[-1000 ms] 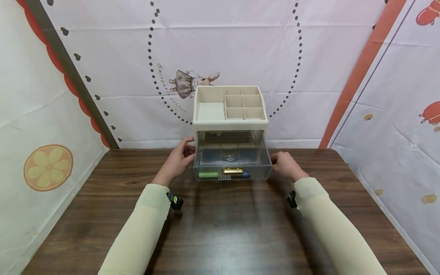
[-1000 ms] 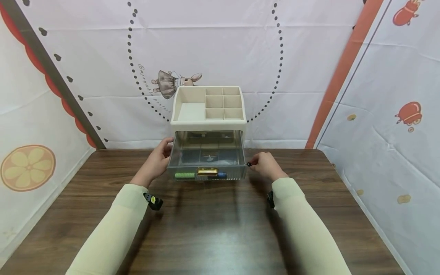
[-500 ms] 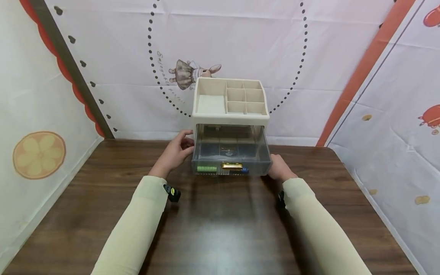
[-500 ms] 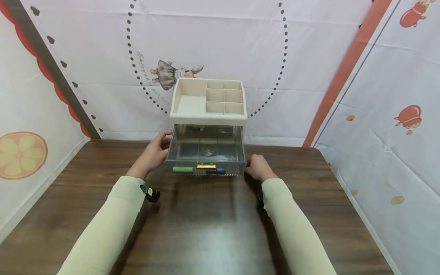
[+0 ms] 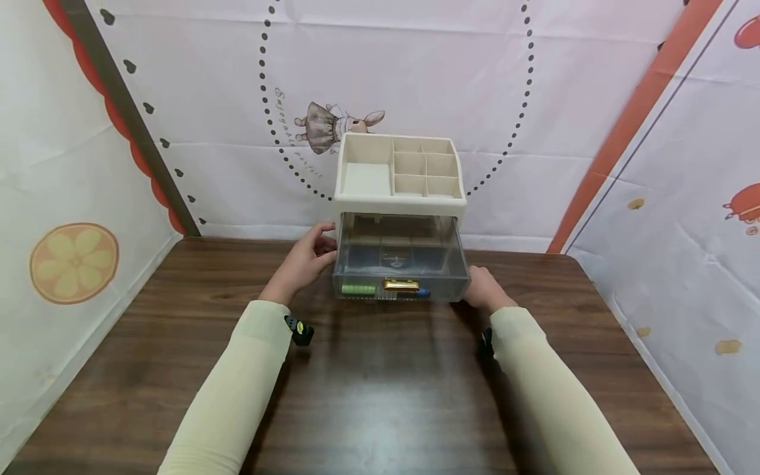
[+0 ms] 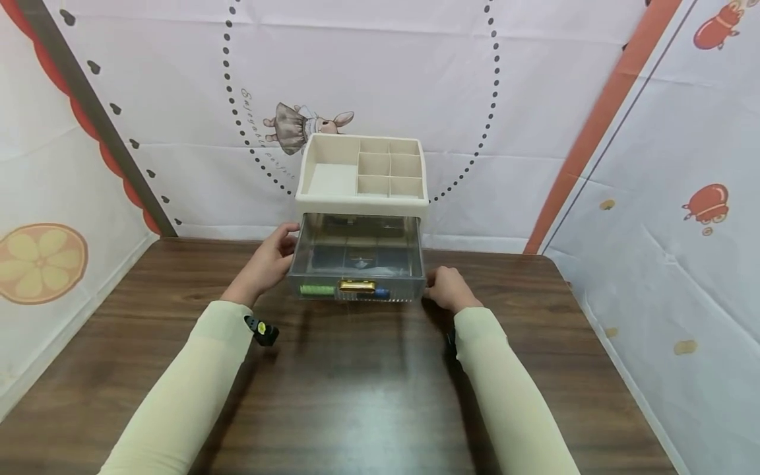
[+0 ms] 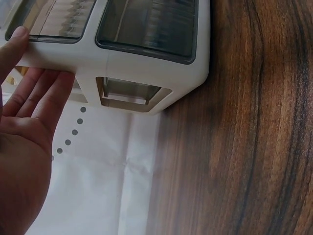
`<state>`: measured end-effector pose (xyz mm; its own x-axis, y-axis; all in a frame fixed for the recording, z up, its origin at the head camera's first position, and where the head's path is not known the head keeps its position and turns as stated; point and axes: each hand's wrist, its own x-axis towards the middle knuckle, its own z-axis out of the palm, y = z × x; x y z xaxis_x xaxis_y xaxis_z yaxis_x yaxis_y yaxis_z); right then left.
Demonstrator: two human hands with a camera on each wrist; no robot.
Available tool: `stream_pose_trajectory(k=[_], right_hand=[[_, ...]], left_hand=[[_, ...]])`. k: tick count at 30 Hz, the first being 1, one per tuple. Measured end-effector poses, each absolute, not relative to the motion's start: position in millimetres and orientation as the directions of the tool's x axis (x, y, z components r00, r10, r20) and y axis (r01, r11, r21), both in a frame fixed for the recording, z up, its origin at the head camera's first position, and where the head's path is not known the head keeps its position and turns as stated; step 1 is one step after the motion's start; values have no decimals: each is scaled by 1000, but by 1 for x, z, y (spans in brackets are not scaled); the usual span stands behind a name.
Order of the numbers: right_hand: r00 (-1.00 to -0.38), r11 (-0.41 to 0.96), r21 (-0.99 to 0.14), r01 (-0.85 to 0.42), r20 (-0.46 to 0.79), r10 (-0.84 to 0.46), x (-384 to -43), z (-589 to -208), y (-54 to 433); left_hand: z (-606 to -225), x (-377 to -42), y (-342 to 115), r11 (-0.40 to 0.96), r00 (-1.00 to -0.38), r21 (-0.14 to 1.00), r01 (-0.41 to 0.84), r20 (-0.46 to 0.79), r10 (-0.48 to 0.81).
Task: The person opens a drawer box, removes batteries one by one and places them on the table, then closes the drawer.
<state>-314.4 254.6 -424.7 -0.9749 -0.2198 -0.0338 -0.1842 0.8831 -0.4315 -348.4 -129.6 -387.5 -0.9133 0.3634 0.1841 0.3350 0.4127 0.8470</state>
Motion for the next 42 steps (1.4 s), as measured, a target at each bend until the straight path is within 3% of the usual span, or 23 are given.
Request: stream_pose_trajectory(k=[7,23,42], right_hand=[[-980,859,-493,-140,-56,-192,-302,-409,258],[-919,819,-416,-395,163,-360,-261,-309,262],[-885,731,-500,-465,234,-403,-245,-245,242]], left_hand=[[-392,-346,-132,439,-924,840,320,175,339],[-390,-348,-128,414,-929,859,303,168,331],[-393,-348,-128,416,-923,852,318,178,341]])
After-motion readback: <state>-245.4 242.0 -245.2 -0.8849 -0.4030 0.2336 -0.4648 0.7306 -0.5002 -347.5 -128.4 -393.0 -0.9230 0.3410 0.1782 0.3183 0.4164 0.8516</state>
